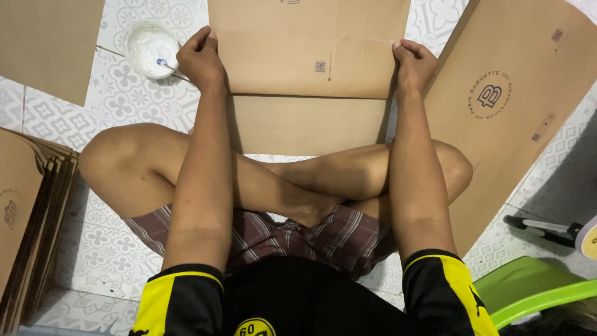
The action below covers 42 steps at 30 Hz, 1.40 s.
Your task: The person sits on the floor and folds a flat cardboard sheet into a bag shape. They use a small brush to apply glue from a white bowl onto the cardboard flaps and press them together to secure the bag's structure.
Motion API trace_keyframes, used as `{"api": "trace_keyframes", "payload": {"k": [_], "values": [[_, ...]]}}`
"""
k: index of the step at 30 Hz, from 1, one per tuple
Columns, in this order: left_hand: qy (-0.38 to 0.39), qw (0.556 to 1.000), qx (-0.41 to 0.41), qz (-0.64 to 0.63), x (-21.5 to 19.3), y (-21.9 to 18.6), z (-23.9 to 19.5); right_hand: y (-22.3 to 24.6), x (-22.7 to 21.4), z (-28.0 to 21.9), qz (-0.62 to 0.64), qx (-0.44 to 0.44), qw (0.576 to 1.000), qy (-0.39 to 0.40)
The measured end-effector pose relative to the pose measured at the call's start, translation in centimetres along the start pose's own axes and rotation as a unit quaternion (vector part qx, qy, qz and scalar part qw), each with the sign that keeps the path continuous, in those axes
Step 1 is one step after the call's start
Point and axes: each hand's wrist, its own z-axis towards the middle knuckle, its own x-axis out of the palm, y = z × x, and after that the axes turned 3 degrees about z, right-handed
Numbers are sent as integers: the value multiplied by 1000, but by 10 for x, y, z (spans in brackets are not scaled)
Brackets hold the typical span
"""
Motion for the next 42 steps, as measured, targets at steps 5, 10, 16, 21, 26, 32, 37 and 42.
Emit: {"api": "trace_keyframes", "payload": {"k": [5,10,16,21,26,32,37,42], "values": [[2,1000,18,-10,1,8,7,-14,3,15,46,-10,999,4],[-1,1000,8,-9,1,4,3,-4,1,6,27,0,1000,6],[-2,1000,9,-11,0,1,0,-5,4,7,39,-1,999,1],[-6,1000,5,-1,0,1,1,0,5,2,-3,-6,1000,-14],[-17,1000,12,-9,2,3,1,-10,6,12,7,-12,1000,-14],[-14,993,116,28,5,20,8,-10,8,11,-2,-21,1000,-14],[-12,937,332,104,5,31,12,-1,12,2,-3,-23,999,-25],[15,905,377,197,5,39,12,-7,13,10,-66,-41,996,-44]]}}
